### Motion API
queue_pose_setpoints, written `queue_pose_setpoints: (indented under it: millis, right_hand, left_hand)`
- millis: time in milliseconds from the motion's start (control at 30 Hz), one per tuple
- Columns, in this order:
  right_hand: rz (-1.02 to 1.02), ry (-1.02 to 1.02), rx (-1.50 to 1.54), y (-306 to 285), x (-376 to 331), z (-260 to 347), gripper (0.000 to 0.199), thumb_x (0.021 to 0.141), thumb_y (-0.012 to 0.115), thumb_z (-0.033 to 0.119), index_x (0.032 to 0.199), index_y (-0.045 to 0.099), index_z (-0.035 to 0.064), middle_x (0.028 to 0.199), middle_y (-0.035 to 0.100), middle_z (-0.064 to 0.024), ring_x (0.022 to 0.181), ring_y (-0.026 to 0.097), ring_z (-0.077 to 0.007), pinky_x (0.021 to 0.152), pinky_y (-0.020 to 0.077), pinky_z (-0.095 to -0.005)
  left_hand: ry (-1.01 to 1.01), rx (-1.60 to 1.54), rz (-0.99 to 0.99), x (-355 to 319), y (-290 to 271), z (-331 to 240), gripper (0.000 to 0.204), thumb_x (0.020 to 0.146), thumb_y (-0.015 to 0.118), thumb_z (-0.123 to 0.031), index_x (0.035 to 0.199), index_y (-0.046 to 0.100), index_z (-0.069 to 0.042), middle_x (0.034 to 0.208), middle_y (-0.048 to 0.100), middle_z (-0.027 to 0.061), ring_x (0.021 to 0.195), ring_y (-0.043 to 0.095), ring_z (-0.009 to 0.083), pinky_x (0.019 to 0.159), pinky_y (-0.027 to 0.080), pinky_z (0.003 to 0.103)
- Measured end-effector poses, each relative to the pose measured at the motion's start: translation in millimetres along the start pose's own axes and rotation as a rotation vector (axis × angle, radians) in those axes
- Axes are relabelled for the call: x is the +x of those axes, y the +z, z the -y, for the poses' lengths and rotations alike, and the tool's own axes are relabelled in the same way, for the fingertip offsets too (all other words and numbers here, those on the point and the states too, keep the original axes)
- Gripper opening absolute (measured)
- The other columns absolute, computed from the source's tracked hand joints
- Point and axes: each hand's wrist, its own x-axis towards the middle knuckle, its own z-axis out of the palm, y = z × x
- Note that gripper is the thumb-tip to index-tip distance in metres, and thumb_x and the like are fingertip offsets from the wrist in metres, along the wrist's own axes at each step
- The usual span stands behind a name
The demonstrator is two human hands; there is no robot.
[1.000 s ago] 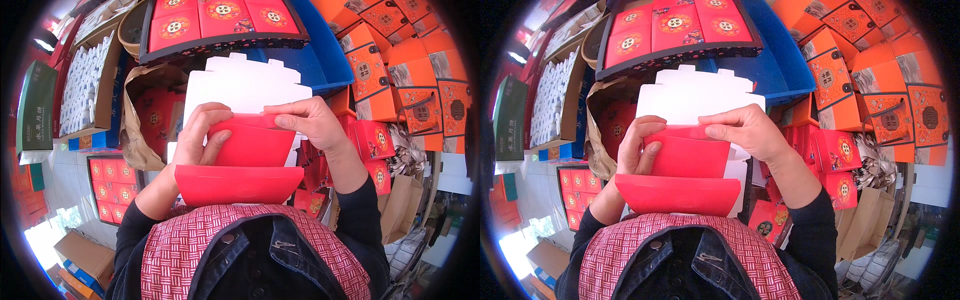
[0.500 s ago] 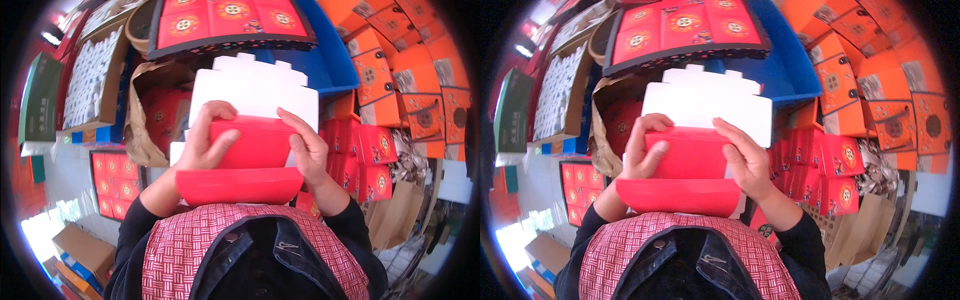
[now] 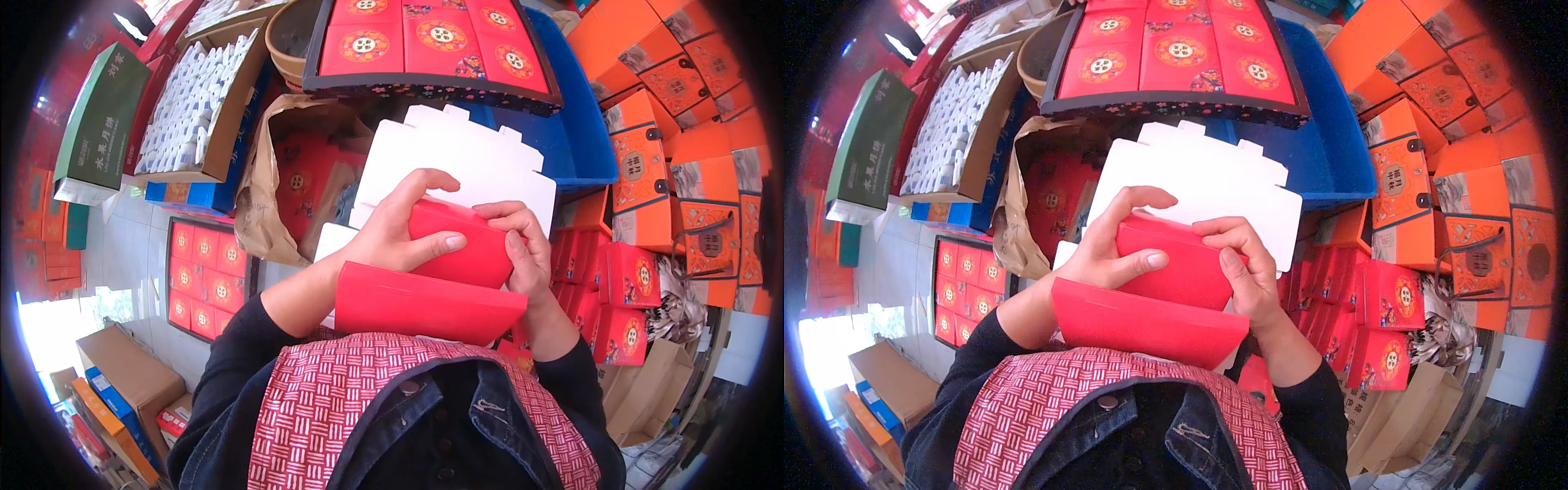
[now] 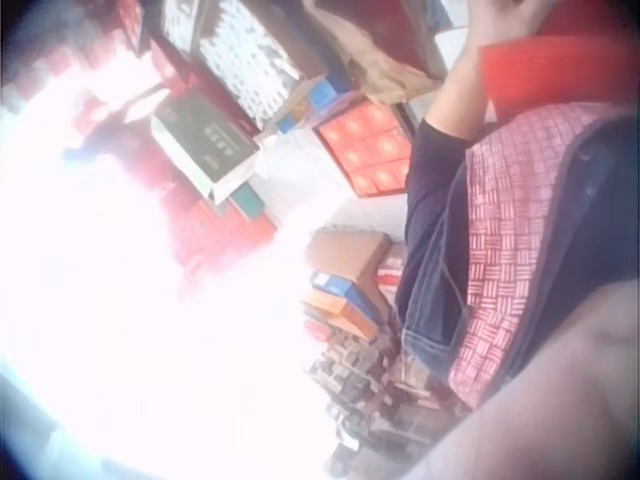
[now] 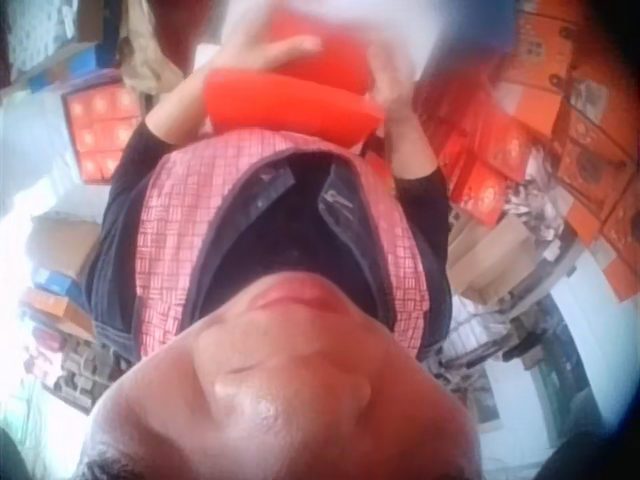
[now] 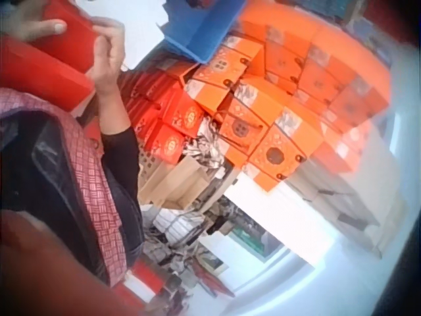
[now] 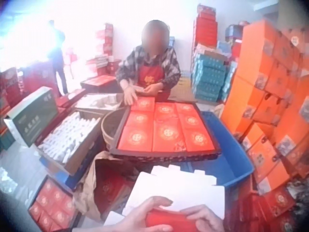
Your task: The person assembles small red boxes by folding white cardboard inserts and inserting them into red sleeves. The person repeatedly picks up a white insert, folds it, and slides it into a red sleeve, then places the completed box into a larger container.
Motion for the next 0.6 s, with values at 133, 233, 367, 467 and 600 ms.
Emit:
queue_pose_setpoints:
  millis: [133,233,367,467,600]
  right_hand:
    - [-0.035,0.016,-0.071,0.2,-5.7,-13.5,0.02,0.098,0.04,0.014,0.1,0.054,0.0,0.114,0.055,-0.0148,0.107,0.052,-0.0199,0.095,0.0387,-0.0319]
    - [0.043,-0.011,-0.105,-13.3,5.1,-13.0,0.026,0.098,0.035,0.015,0.112,0.053,0.0011,0.121,0.054,-0.0154,0.113,0.051,-0.0217,0.098,0.039,-0.0343]
    - [0.044,-0.199,-0.444,-31.7,14.8,-3.7,0.04,0.088,0.048,0.004,0.128,0.05,0.0045,0.132,0.049,-0.0162,0.124,0.046,-0.028,0.104,0.037,-0.0397]
    - [0.216,-0.534,-1.199,-43.3,14.4,7.7,0.062,0.067,0.063,-0.005,0.127,0.053,0.0105,0.137,0.047,-0.0109,0.13,0.041,-0.0341,0.107,0.0327,-0.0467]
    - [0.229,-0.671,-1.134,-30.8,28.2,1.4,0.051,0.071,0.068,0.004,0.12,0.057,0.0125,0.133,0.052,-0.0074,0.128,0.045,-0.0314,0.107,0.0309,-0.0497]
  left_hand:
    - [0.102,0.11,-0.069,2.0,5.5,21.0,0.033,0.082,0.071,-0.013,0.106,0.054,0.0,0.105,0.056,0.0121,0.099,0.057,0.0225,0.088,0.045,0.032]
    - [-0.018,-0.045,-0.068,2.2,2.9,33.3,0.018,0.085,0.068,-0.008,0.099,0.059,0.0,0.103,0.06,0.0087,0.1,0.056,0.0163,0.091,0.043,0.03]
    - [-0.147,-0.211,-0.194,5.4,-4.8,37.2,0.014,0.086,0.067,-0.007,0.097,0.061,-0.001,0.099,0.061,0.0069,0.095,0.057,0.0142,0.085,0.046,0.028]
    - [-0.266,-0.295,-0.297,16.6,-16.0,39.7,0.011,0.087,0.066,-0.009,0.093,0.06,-0.002,0.089,0.062,0.0063,0.081,0.06,0.0129,0.073,0.05,0.028]
    - [-0.437,-0.505,-0.26,33.1,-11.9,27.5,0.016,0.089,0.062,-0.017,0.094,0.059,-0.002,0.086,0.062,0.007,0.077,0.061,0.0137,0.072,0.052,0.029]
